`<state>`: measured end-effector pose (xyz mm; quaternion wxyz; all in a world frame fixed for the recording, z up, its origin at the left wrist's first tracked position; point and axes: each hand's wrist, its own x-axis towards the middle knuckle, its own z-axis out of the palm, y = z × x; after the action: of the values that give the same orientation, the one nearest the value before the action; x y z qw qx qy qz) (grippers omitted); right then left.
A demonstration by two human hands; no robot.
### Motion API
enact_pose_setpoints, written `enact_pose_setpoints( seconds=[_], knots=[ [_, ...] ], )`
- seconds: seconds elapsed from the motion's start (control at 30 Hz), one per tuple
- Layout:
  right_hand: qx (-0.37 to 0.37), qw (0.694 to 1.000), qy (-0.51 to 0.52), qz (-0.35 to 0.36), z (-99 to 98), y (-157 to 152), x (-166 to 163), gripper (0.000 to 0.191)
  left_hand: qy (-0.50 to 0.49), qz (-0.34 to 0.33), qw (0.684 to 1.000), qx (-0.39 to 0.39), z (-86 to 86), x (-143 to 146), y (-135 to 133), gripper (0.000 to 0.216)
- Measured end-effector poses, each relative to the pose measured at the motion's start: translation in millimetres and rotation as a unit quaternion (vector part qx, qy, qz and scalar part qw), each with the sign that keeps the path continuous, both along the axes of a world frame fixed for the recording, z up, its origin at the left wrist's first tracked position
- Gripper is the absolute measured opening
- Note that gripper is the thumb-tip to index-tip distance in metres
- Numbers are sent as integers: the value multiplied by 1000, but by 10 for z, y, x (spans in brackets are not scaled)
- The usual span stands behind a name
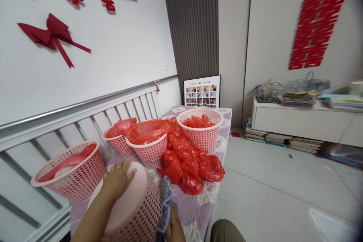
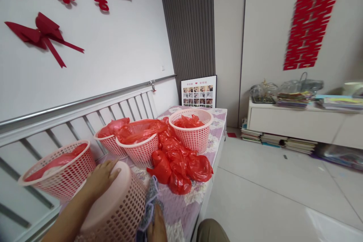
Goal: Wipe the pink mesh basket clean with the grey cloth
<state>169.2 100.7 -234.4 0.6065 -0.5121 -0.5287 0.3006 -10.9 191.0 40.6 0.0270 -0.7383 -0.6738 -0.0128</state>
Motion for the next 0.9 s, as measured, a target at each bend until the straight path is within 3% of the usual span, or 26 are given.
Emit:
enact_pose_setpoints(
  seconds=[0.23,0.33,0.43,0.6,0.7,0.8,0.9],
  knots=[
    [56,994,8,93,1586,184,-133,52,3,4,1000,1,14,10,-5,65],
    [96,989,28,112,1860,295,-135,49,2,9,1000,1,8,11,-1,65],
    [85,987,74,115,1678,401,-88,48,1,8,1000,0,3,10,4,64],
    [-27,989,98,108,956,349,92,51,-6,7,1000,0,-3,9,4,65],
    [-63,988,101,99,669,246,154,51,-6,7,1000,0,-12,5,7,66],
    [-74,989,95,81,604,207,118,51,-5,6,1000,2,-8,1,5,66],
    [-62,993,82,63,750,192,45,50,-3,-2,1000,2,22,16,-33,65]
  ],
)
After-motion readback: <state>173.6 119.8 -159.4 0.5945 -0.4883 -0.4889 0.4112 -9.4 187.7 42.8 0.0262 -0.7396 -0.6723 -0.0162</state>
